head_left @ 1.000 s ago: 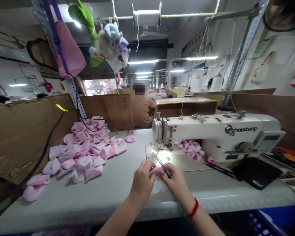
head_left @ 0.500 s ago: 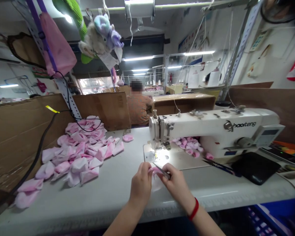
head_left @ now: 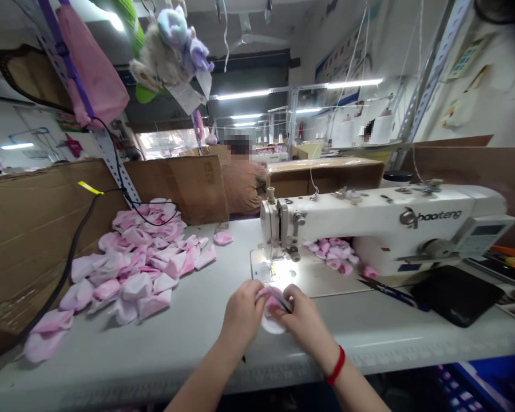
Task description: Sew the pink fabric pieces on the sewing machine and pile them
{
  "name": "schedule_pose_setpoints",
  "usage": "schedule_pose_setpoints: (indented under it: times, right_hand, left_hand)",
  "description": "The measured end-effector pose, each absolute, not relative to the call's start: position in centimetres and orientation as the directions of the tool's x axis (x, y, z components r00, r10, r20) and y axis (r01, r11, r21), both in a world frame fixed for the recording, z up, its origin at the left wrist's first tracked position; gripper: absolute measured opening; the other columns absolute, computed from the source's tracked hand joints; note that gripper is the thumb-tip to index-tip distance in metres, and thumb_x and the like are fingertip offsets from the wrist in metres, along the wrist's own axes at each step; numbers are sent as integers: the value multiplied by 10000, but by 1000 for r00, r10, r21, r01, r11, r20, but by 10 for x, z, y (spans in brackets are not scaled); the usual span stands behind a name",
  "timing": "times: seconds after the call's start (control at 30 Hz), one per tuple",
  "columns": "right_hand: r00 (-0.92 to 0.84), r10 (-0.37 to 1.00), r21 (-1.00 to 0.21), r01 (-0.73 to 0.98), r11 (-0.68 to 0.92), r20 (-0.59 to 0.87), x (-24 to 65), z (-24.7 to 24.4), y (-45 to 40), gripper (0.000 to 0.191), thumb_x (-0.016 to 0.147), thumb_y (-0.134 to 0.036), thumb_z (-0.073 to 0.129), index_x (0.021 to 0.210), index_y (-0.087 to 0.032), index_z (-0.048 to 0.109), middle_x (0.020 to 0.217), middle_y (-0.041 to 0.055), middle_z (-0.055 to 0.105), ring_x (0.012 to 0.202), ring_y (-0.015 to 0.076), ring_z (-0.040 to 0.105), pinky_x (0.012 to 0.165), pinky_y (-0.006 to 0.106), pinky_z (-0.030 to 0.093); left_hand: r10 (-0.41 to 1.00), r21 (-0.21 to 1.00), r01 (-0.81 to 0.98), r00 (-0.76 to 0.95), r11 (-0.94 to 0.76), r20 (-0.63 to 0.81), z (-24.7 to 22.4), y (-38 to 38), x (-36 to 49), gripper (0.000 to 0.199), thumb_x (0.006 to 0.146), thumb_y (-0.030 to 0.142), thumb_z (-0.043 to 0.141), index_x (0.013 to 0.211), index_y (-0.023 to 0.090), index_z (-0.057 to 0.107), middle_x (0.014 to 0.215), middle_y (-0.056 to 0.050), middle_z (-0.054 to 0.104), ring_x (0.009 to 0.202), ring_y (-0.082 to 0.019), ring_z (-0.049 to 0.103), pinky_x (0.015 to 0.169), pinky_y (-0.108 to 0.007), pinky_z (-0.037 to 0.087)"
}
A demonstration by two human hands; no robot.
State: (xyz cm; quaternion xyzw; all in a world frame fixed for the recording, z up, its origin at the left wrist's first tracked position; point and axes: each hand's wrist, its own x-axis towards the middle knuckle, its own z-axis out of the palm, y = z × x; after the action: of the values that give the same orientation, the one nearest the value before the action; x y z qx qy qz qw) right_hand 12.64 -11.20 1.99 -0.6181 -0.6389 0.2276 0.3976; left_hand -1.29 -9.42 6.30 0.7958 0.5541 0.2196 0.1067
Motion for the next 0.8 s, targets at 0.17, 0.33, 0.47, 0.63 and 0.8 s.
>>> schedule_pose_setpoints:
  times: [0.17, 0.33, 0.47, 0.63, 0.8]
  right_hand:
    - [23, 916, -614, 749, 249, 400, 133, 23, -129, 224, 701, -263, 479, 912, -199, 513, 665, 16, 599, 574, 162, 545, 517, 243, 373]
    - [-304, 864, -101, 923, 372, 403, 113, 5, -138, 507, 583, -38, 389, 1047, -181, 536, 1097, 69, 552, 523, 161, 562, 442, 269, 383]
    - [-351, 842, 91, 934, 345, 409, 106, -10, -135, 495, 584, -37, 399, 1040, -149, 557, 1119, 93, 533, 443, 156, 537, 392, 277, 380]
    - [-408, 793, 102, 907, 408, 453, 114, -8, -128, 443, 612, -60, 408, 1014, -139, 574, 1058, 87, 575, 426, 142, 528, 380, 262, 383]
    - [-396, 806, 50, 907, 419, 440, 117, -6, -119, 474, 561, -34, 407, 986, -153, 581, 1027, 79, 593, 459, 141, 544, 403, 244, 401]
  left_hand:
    - [923, 304, 875, 380, -378, 57, 76, -66, -10, 84, 711, 204, 489, 690, 190, 570, 701, -16, 589, 696, -178, 543, 560, -234, 345]
    - [873, 211, 873, 471, -440, -127, 68, -38, 14, 163, 741, 274, 543, 649, 139, 552, 645, 0, 559, 644, -131, 530, 619, -272, 405]
    - [842, 214, 841, 528, -497, -115, 52, -26, 24, 200, 800, 286, 483, 711, 116, 541, 733, -10, 554, 700, -126, 524, 684, -310, 418]
    - [805, 304, 771, 593, -560, -22, 38, -20, 15, 46, 728, 171, 513, 716, 159, 556, 798, -14, 551, 746, -135, 514, 630, -236, 392]
    - [788, 383, 721, 615, -577, 28, 37, -16, 10, 44, 671, 174, 517, 693, 186, 552, 766, 1, 545, 736, -141, 510, 625, -216, 386]
